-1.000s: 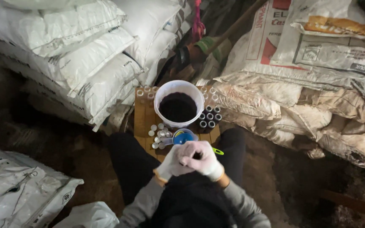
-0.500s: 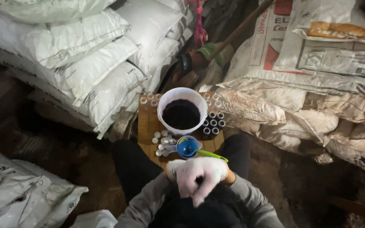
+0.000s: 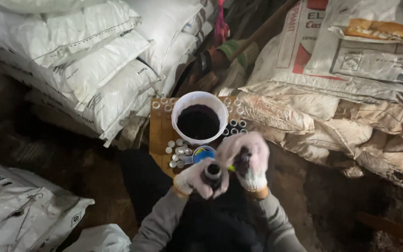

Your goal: The person scoops a dark granular substance from a white bucket using a green scoop and pours it into small clear containers via a blue funnel. They then place white caps on the filled containers and arrange them on the wooden board.

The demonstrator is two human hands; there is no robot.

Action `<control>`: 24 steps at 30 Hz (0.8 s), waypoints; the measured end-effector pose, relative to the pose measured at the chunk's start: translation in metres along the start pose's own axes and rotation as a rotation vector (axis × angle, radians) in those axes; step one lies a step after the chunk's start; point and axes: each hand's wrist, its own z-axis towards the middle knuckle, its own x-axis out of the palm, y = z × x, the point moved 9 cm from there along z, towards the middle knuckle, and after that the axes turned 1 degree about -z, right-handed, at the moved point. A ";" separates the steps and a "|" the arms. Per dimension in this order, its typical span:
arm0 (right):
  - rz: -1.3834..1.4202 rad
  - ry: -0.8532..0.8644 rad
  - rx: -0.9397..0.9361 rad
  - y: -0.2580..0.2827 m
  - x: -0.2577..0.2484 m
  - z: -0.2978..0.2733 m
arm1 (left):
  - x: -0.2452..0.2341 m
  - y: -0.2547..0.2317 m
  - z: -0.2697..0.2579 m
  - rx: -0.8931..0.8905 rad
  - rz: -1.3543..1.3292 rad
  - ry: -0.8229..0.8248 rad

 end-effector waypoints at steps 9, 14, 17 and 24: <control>-0.236 -0.097 0.260 -0.019 0.029 -0.025 | -0.020 -0.046 -0.012 0.020 0.740 -0.681; -0.764 0.031 -0.063 -0.019 0.013 -0.029 | -0.080 0.034 -0.089 -0.025 0.530 -0.907; -0.733 0.147 0.006 -0.008 0.028 -0.016 | -0.097 0.072 -0.128 -0.073 0.390 -1.041; -0.511 -0.046 0.358 -0.031 0.006 -0.027 | -0.112 0.095 -0.163 -0.175 0.657 -1.040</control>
